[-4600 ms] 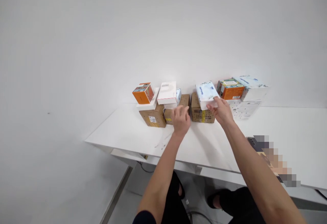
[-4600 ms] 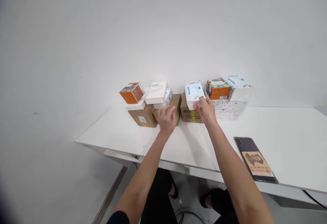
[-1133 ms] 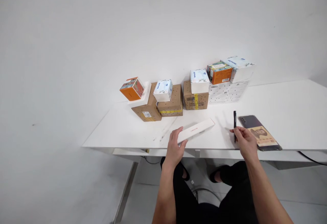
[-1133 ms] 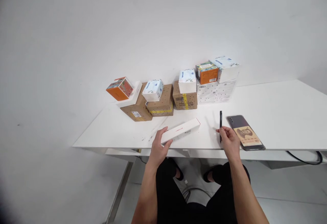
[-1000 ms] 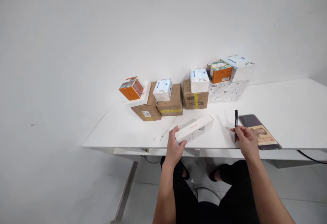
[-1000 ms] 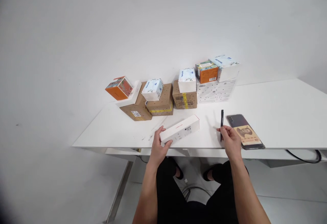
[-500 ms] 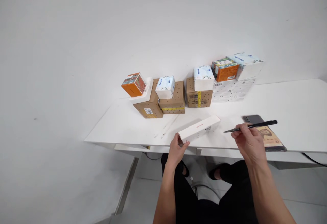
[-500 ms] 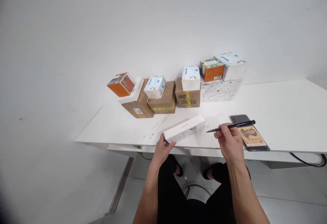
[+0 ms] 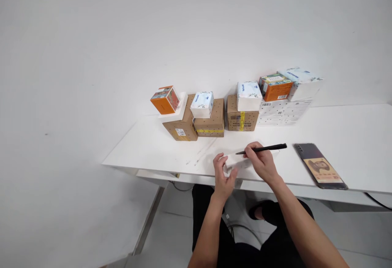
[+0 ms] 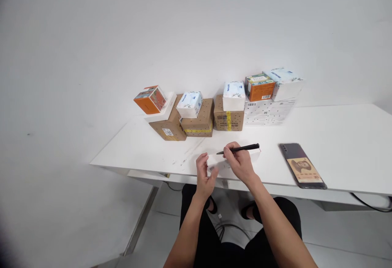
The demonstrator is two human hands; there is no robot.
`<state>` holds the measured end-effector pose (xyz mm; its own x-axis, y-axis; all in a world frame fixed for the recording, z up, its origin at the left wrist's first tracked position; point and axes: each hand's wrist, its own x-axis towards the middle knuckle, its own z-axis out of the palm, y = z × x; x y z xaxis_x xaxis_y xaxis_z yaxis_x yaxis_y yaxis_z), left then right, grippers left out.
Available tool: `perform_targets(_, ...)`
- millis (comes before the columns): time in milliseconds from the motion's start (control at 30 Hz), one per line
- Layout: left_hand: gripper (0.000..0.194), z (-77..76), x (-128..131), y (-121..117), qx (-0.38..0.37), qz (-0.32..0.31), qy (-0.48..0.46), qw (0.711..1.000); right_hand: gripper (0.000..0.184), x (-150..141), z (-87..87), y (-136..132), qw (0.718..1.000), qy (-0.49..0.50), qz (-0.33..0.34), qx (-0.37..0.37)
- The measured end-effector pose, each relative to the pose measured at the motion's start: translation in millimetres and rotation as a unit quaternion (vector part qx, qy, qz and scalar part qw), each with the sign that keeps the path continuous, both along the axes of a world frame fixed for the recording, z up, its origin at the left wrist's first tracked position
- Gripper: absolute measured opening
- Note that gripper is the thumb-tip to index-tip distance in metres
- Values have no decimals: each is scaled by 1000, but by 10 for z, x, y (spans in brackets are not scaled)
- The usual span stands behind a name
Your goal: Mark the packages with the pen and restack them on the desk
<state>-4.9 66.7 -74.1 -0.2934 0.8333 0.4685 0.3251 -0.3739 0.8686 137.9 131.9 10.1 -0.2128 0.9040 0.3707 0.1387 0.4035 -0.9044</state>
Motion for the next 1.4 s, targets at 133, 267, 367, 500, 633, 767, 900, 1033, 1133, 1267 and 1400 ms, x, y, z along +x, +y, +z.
perform_targets(133,23,126,97,29,-4,50,7,999,23,-25,-41,19,997,-72,-16,17)
perform_targets(267,30,226,201,64,-50,74,-72,993,25,-25,2,11,992,-120,-23,30)
perform_targets(367,29,229,232,70,-57,69,-83,993,24,-35,28,7,989,-140,-27,31)
perform_targets(500,28,199,229,68,-54,68,-83,993,23,-44,17,12,988,-147,-27,29)
perform_targets(633,28,189,226,71,-54,69,-81,993,22,-41,2,22,989,-147,-21,28)
perform_targets(767,28,184,225,72,-57,61,-85,993,23,-39,8,27,989,-145,-18,31)
perform_targets(900,28,176,222,73,-55,63,-84,993,23,-34,30,23,989,-140,-19,29)
perform_targets(1033,29,175,225,74,-63,61,-83,993,23,-31,11,11,993,-116,-16,7)
perform_targets(1133,28,177,227,74,-58,59,-84,993,24,-25,-14,-4,998,-4,-52,-23)
perform_targets(1267,27,180,222,76,-47,60,-75,994,20,119,0,6,966,207,-151,-45)
perform_targets(1400,25,175,219,81,-32,55,-75,995,19,537,-65,79,920,244,-300,-61)
